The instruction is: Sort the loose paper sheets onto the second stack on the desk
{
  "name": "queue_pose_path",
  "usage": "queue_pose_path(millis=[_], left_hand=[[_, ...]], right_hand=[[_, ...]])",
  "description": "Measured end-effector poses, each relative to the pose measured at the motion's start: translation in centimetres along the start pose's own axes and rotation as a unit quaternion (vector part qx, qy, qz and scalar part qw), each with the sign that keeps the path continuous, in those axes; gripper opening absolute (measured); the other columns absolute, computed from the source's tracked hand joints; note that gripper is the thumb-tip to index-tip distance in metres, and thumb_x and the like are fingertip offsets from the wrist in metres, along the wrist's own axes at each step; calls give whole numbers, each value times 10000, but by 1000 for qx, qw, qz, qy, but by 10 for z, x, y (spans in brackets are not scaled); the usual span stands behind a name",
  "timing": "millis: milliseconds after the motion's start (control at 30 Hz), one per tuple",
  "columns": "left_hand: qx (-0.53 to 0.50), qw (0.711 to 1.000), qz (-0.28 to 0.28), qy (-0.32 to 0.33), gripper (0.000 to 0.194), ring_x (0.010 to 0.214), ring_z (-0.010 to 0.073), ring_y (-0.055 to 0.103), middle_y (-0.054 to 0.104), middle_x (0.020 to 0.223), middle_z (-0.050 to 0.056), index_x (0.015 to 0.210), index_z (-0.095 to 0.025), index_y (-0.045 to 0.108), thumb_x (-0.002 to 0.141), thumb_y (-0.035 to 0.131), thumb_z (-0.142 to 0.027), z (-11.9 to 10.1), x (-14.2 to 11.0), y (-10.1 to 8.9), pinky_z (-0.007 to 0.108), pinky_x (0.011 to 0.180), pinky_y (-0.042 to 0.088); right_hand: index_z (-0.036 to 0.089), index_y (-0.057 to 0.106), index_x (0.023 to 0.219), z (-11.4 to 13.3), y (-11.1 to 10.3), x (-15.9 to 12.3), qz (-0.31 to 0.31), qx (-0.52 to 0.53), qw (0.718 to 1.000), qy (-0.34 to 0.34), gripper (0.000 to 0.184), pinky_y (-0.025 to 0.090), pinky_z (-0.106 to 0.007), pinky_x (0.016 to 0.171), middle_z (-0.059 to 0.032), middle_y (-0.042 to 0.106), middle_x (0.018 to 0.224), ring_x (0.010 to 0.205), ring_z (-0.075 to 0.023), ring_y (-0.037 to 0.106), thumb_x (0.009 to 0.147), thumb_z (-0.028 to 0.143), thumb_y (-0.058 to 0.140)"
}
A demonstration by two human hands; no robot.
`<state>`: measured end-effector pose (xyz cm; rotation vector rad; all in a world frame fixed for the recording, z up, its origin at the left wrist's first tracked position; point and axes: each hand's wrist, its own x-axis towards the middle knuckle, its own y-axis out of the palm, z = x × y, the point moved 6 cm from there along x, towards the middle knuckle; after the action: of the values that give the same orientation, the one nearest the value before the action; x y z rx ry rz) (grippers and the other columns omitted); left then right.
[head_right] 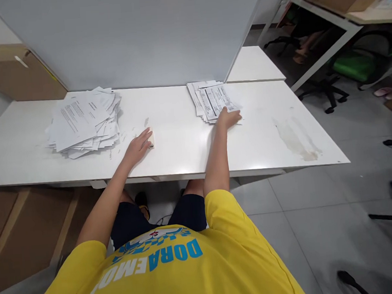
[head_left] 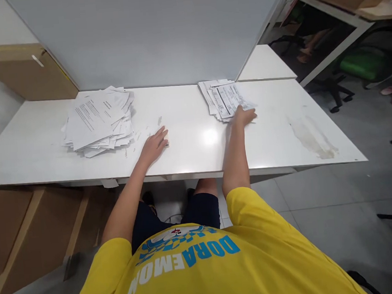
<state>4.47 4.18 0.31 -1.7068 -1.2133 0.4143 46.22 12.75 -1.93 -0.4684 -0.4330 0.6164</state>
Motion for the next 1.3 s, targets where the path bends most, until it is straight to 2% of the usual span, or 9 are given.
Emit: queue_pose_path(millis=[100,233,433,633,833,967,1067,1167,1300], left_hand=[[-6,1000,9,-5,511,1422,204,424,364,1590,57,1468,-243,451,1026,297,-448,0,-2,4,380,1143,364],[4,999,-37,1,513,1436,219,403,380,1581,80,1457,-225,459,1020,302,-445,-7,-9,-3,401,1158,362],[150,944,-258,-141,462,1518,301,212,448,1535,105,1377,-204,530,983,359,-373,35,-31,-87,567,1226,177],[221,929,-143,-258,565,1398,414,398,471,1484,227,1365,-100,526,877,512,-384,96,-44,-130,605,1145,274],[281,922,-145,-224,338,976,341,656,711,969,182,1008,-147,694,941,372,-224,62,-59,-124,492,911,434],[269,923,-158,-226,393,869,319,661,706,889,163,949,-163,692,983,308,-234,32,-77,-113,451,763,442],[249,931,-187,-190,392,885,302,665,718,912,145,999,-199,693,1006,307,-270,1,-100,-94,450,757,441],[205,951,-188,-139,360,894,292,675,724,923,140,1039,-240,699,1006,343,-284,-37,-122,-64,466,755,452],[113,988,-98,-44,356,1025,277,674,728,1063,125,1110,-278,702,1002,364,-306,-75,-137,-34,482,846,497]], right_hand=[[55,151,1510,-10,-24,-21,-81,-5,991,107,669,331,-595,1111,-313,268,1391,1373,-390,380,943,318,389],[111,172,1518,13,-45,-68,-101,13,995,-7,633,325,-526,1136,-244,282,1342,1371,-341,371,950,324,353],[123,424,1417,32,-42,-122,-57,-1,992,-109,584,417,-507,1053,-201,420,1213,1236,-344,462,857,287,456],[146,508,1341,40,-31,-118,-35,-8,989,-143,533,420,-544,1021,-196,447,1197,1197,-358,485,826,274,453],[82,581,1252,45,-40,-132,-23,34,989,-140,496,459,-483,975,-214,494,1181,1100,-316,553,813,247,420],[158,648,1117,64,-38,-199,76,135,980,-129,390,488,-423,915,-151,589,1090,983,-256,596,881,338,396],[213,655,1029,84,-18,-281,299,247,920,-63,319,516,-391,847,-100,646,994,909,-233,623,867,432,489],[255,619,1132,110,-3,-362,503,358,786,31,442,540,-368,844,-86,661,1155,986,-233,647,781,522,651],[238,653,1041,131,1,-399,566,441,684,132,427,519,-363,970,-61,711,1078,1175,-246,608,778,574,649]])
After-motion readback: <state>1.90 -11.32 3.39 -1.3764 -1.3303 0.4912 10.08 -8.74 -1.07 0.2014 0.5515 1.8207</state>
